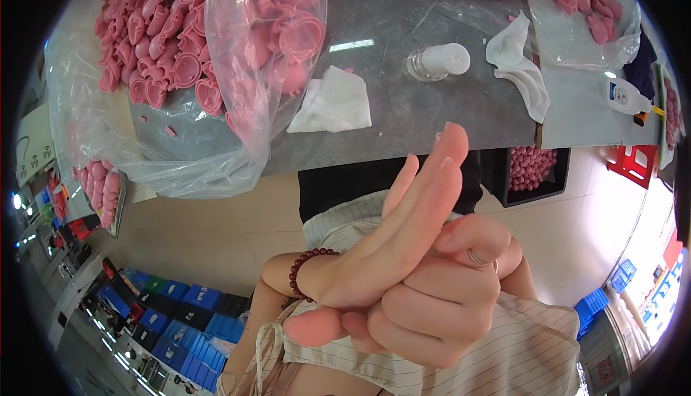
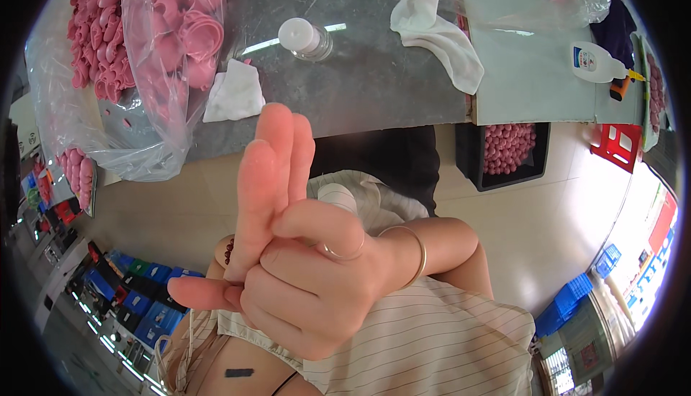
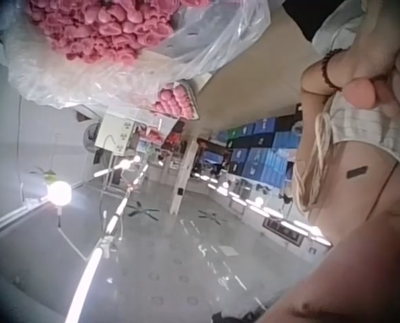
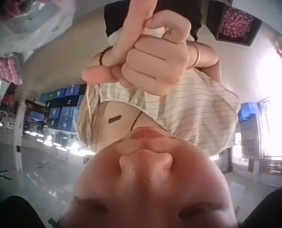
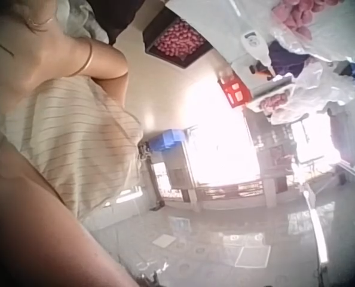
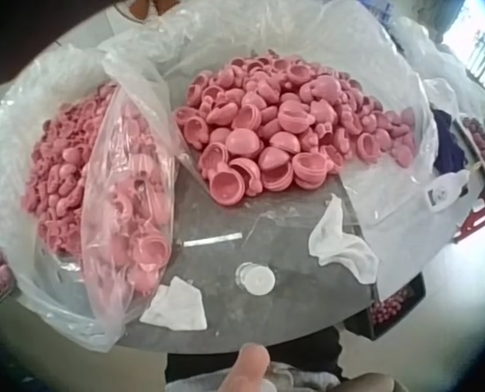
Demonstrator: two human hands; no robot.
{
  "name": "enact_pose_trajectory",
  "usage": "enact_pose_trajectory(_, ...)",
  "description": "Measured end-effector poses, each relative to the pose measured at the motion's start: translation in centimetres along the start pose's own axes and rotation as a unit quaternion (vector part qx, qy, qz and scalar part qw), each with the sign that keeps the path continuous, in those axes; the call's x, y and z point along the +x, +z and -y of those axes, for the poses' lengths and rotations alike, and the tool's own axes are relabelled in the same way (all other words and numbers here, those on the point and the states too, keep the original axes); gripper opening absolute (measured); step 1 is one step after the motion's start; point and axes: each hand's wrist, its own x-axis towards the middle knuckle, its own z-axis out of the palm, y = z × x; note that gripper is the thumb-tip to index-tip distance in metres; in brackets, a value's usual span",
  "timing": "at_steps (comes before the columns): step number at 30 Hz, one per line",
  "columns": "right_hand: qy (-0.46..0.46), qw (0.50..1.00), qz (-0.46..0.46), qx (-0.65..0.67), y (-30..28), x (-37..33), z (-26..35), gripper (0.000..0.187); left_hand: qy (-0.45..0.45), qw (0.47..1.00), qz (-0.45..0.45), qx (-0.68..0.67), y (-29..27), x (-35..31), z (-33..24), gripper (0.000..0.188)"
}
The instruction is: Cleaning and applying liquid treatment to small toy components at a workbench.
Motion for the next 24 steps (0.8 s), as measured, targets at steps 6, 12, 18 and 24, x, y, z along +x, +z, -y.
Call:
enact_pose_trajectory(6,0.039,0.999,-0.025,-0.019,-0.1,0.4,0.0,0.030,0.038,0.994,-0.019,0.101,-0.2,0.2,-0.9,0.045)
enact_pose_trajectory(12,0.021,0.999,0.036,0.032,-0.2,1.2,-0.1,0.027,-0.042,0.934,0.035,0.353,-0.2,0.1,-2.0,0.047)
enact_pose_trajectory(18,0.029,0.999,-0.024,-0.005,0.0,0.3,0.0,0.030,0.022,0.992,-0.016,0.123,-0.2,0.1,-1.1,0.045)
enact_pose_trajectory(24,0.048,0.999,-0.009,0.005,-0.3,0.9,0.0,0.037,-0.035,0.998,-0.047,0.015,0.6,0.1,-0.2,0.041)
